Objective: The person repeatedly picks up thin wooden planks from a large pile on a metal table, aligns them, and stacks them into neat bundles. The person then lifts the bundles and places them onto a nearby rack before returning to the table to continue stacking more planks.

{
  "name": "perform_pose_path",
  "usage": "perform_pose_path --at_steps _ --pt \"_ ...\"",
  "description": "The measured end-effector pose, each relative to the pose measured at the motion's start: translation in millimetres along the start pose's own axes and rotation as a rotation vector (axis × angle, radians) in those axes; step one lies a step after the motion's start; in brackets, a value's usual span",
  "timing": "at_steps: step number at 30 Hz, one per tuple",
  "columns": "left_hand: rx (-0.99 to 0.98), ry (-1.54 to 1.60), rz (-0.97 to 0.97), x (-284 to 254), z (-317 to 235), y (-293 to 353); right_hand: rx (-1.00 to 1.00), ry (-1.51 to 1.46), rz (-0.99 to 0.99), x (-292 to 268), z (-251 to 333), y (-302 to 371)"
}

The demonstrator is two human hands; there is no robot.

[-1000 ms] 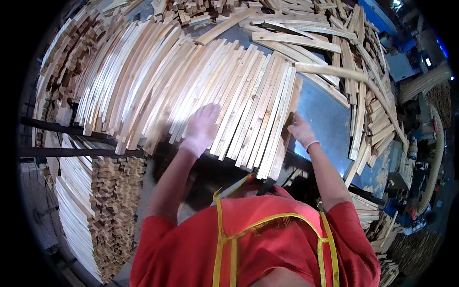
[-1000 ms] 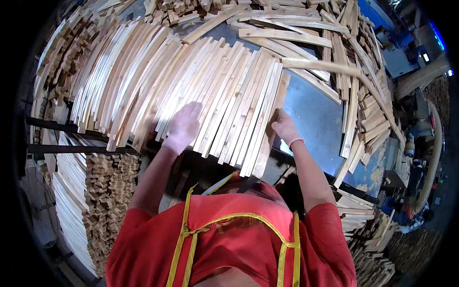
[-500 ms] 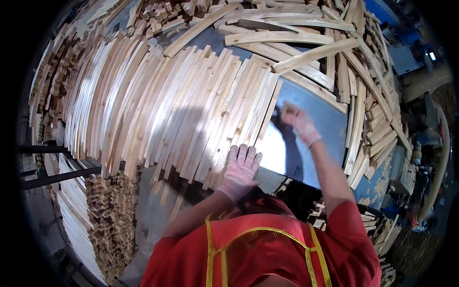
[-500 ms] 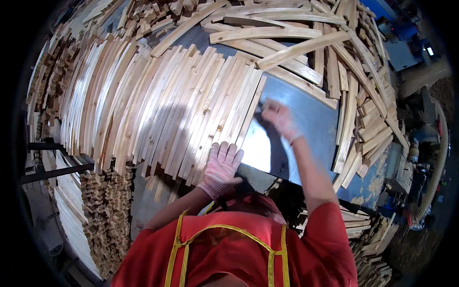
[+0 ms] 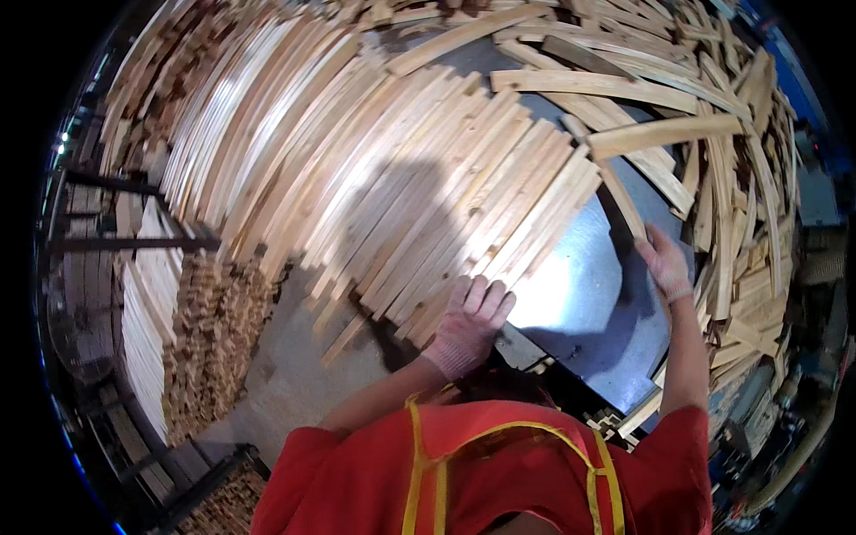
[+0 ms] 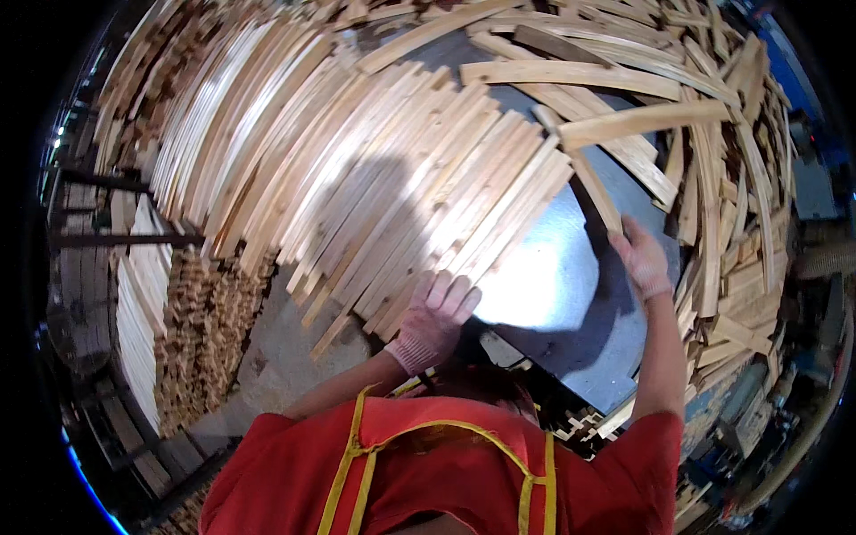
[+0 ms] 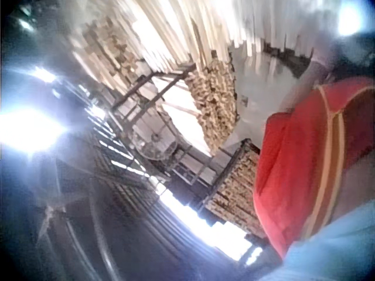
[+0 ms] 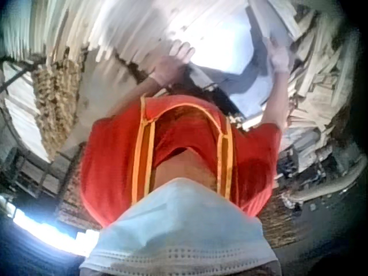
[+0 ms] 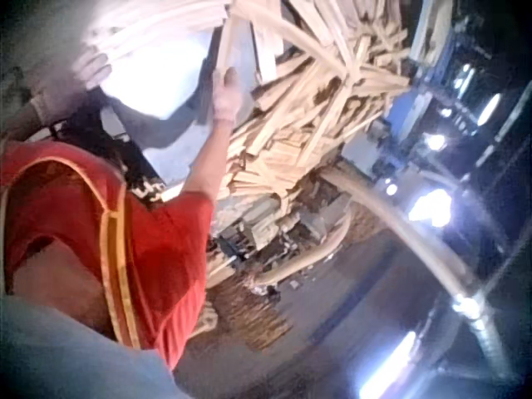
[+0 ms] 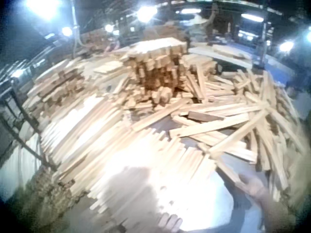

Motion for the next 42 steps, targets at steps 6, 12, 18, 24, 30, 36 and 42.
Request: perform_pose_path --at_steps 6,12,18,24,30,36,42 --pt "-0.086 0.131 -0.134 -54 27 19 0.371 -0.424 0.112 154 50 121" --pt "-0.819 0.229 -0.774 -129 230 186 0.315 -0.64 0.103 175 154 119" --pt "-1.346 1.704 -0.936 -25 301 246 0.374 -0.744 -0.041 163 135 120" --pt "-1.042 1.164 0.225 2 166 210 0.518 -0.975 -0.133 124 96 96" --pt "-0.806 0.305 0.229 -51 214 24 0.512 -0.517 0.143 103 63 43" --pt "-0.907 0.306 0.261 -12 232 -53 0.402 -0.253 0.198 83 86 8" --pt "-0.81 1.54 -0.127 18 213 -54 0.423 -0.839 0.027 115 57 13"
Point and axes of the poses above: each hand's wrist, its own y-axis away from the middle knuckle, its own x-axis out of the palm, z = x × y, the point moved 10 cm from there along -y, towards the middle knuckle, and after that the axes turned 10 degrees about y, right-handed, at the moved point
